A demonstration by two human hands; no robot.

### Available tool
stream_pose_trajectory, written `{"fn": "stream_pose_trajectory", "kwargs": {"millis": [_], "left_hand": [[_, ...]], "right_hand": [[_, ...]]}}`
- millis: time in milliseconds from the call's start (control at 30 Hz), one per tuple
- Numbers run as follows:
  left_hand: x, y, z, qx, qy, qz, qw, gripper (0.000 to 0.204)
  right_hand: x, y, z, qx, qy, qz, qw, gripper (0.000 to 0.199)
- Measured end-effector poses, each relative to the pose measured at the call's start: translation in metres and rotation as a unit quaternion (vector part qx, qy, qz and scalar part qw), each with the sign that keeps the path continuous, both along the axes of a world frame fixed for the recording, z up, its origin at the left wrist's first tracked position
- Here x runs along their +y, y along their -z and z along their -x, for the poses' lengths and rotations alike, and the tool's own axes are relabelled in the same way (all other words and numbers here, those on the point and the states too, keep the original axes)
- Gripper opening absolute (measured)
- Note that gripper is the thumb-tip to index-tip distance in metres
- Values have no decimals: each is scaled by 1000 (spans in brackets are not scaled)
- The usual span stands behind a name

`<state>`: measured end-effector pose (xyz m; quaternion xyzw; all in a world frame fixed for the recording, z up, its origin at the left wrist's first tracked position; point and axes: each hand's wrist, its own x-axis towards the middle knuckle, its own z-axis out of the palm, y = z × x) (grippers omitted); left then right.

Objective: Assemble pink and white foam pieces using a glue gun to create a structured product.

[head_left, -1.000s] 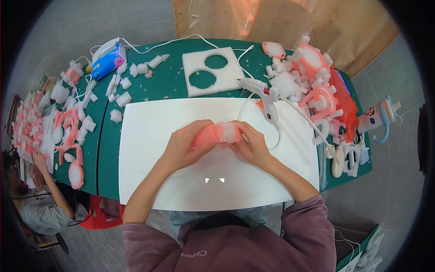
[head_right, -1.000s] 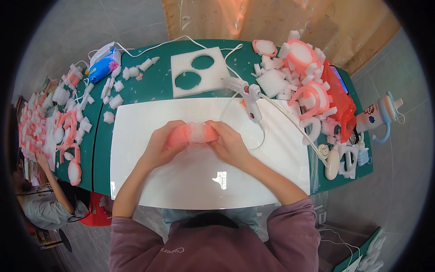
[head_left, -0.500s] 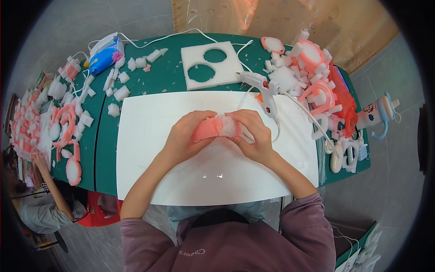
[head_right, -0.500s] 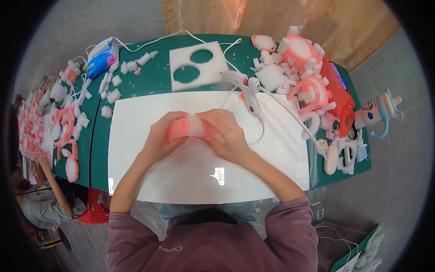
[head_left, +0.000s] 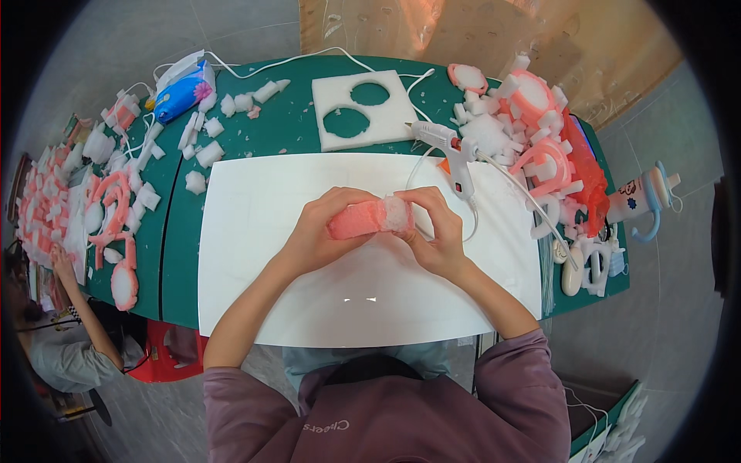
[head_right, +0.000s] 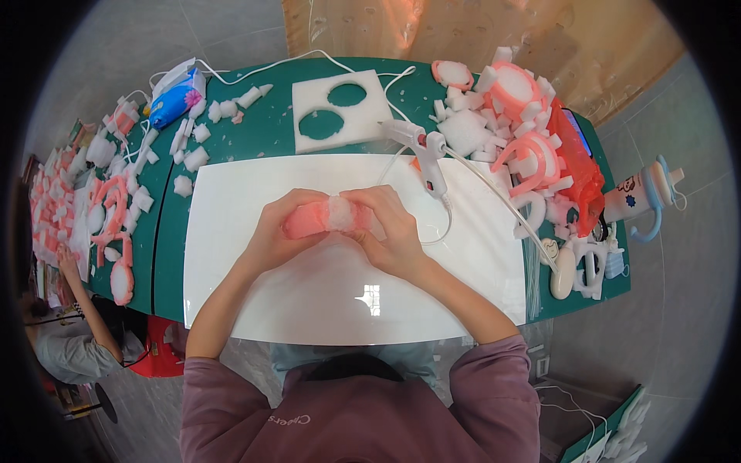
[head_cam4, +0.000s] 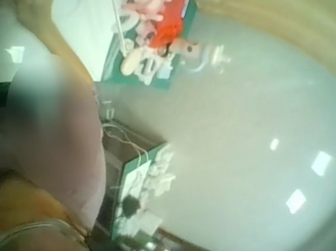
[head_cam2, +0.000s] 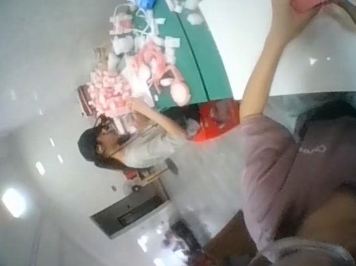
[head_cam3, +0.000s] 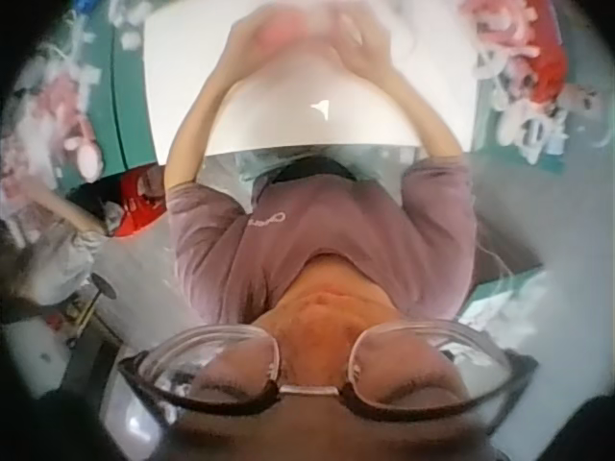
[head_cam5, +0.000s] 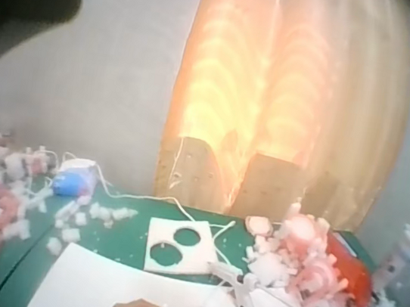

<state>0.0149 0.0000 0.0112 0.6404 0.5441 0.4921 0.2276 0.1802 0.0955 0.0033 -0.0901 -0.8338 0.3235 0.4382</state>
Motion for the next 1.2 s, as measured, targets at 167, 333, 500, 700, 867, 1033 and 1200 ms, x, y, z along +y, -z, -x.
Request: {"fn": "stream_pose_trajectory", "kwargs": {"millis": [167, 333, 500, 700, 867, 1033, 1200], "left_hand": [[1, 1, 1, -13, 9, 15, 1000, 37], [-1, -1, 3, -25, 15, 36, 999, 39], [0, 0, 3, -36, 25, 38, 998, 41], [-1, 1, 4, -53, 25, 51, 997, 39], [-1, 0, 3, -67, 18, 62, 996, 38], [-1, 4, 4, -71, 8, 75, 995, 36], [1, 6, 0, -34, -1, -16, 999, 36]], "right_hand": [[-1, 0, 0, -3, 0, 8, 1000, 41], [-1, 1, -1, -9, 0, 17, 1000, 42], [0, 3, -1, 1, -2, 26, 1000, 41], [0, 9, 0, 10, -9, 44, 999, 40], [0, 9, 0, 3, -15, 66, 998, 40], [-1, 8, 0, 0, -14, 73, 997, 41], [1, 4, -1, -1, -11, 31, 999, 42]]}}
